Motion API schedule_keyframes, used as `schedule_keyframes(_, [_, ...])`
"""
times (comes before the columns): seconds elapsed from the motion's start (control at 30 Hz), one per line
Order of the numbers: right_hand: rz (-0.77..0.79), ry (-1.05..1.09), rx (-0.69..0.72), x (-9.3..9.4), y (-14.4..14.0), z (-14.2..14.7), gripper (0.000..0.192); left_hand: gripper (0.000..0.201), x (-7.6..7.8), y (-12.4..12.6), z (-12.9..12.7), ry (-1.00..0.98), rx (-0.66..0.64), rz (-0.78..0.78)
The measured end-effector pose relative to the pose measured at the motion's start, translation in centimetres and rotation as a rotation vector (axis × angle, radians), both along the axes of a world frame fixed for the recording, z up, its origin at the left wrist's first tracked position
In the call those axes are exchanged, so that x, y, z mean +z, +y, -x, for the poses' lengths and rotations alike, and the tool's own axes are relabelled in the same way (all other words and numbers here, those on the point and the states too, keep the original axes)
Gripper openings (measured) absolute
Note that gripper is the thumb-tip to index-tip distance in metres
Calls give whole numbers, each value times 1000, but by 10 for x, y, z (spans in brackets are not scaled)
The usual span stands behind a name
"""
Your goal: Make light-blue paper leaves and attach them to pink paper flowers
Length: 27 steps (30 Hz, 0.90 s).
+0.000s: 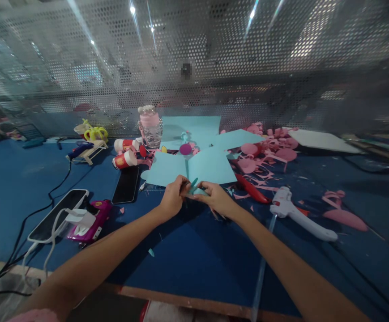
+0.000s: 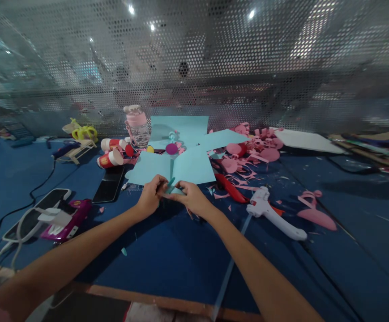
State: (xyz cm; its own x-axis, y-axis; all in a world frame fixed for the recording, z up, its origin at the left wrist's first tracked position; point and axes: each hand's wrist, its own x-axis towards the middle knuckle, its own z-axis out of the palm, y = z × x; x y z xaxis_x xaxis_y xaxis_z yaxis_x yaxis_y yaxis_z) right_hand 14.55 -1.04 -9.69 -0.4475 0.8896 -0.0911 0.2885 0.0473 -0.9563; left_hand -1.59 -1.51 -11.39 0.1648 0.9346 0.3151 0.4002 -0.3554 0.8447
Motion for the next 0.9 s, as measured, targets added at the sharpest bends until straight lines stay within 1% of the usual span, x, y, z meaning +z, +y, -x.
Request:
schedule_keyframes(0.07, [-8, 36, 16, -3, 1, 0, 34, 11, 0, 0, 0, -34, -4, 10])
schedule_keyframes(0.17, [-6, 59, 34, -8, 5, -2, 32, 15, -1, 0, 0, -124, -12, 42])
schedule_keyframes(0.27, [46, 47, 64, -11, 7, -5, 34, 17, 0, 1, 0, -155, -6, 61])
schedule_keyframes(0.33, [45, 19, 74, -10, 8, -5, 39, 17, 1, 0, 0, -148, -3, 63])
schedule_keyframes(0.37, [12, 0, 52, -10, 8, -5, 41, 17, 1, 0, 0, -141, -7, 65])
schedule_keyframes(0.47, [-178, -48, -60, -5, 6, -3, 50, 20, 2, 0, -2, -131, -53, 97])
schedule_keyframes(0.5, [-222, -54, -84, -4, 5, -1, 52, 22, 1, 0, -2, -133, -80, 116])
schedule_keyframes(0.53, [-234, -53, -92, -2, 4, 0, 52, 25, 1, 0, -2, -137, -108, 133])
schedule_keyframes(0.57, [-212, -47, -88, -1, 3, 1, 52, 27, 1, 0, -2, -142, -134, 148])
schedule_keyframes(0.63, [-113, -15, -77, 2, 1, 2, 51, 32, 0, 0, -1, -145, -187, 173])
schedule_keyframes(0.73, [11, 68, -11, 4, 1, 1, 48, 41, 0, 1, 1, -135, -262, 205])
schedule_keyframes(0.8, [17, 92, 57, 4, 1, 1, 46, 47, 1, 1, 1, -143, -286, 224])
schedule_keyframes(0.9, [-67, 56, 110, 4, 2, 1, 42, 52, 3, 0, 0, -187, -274, 248])
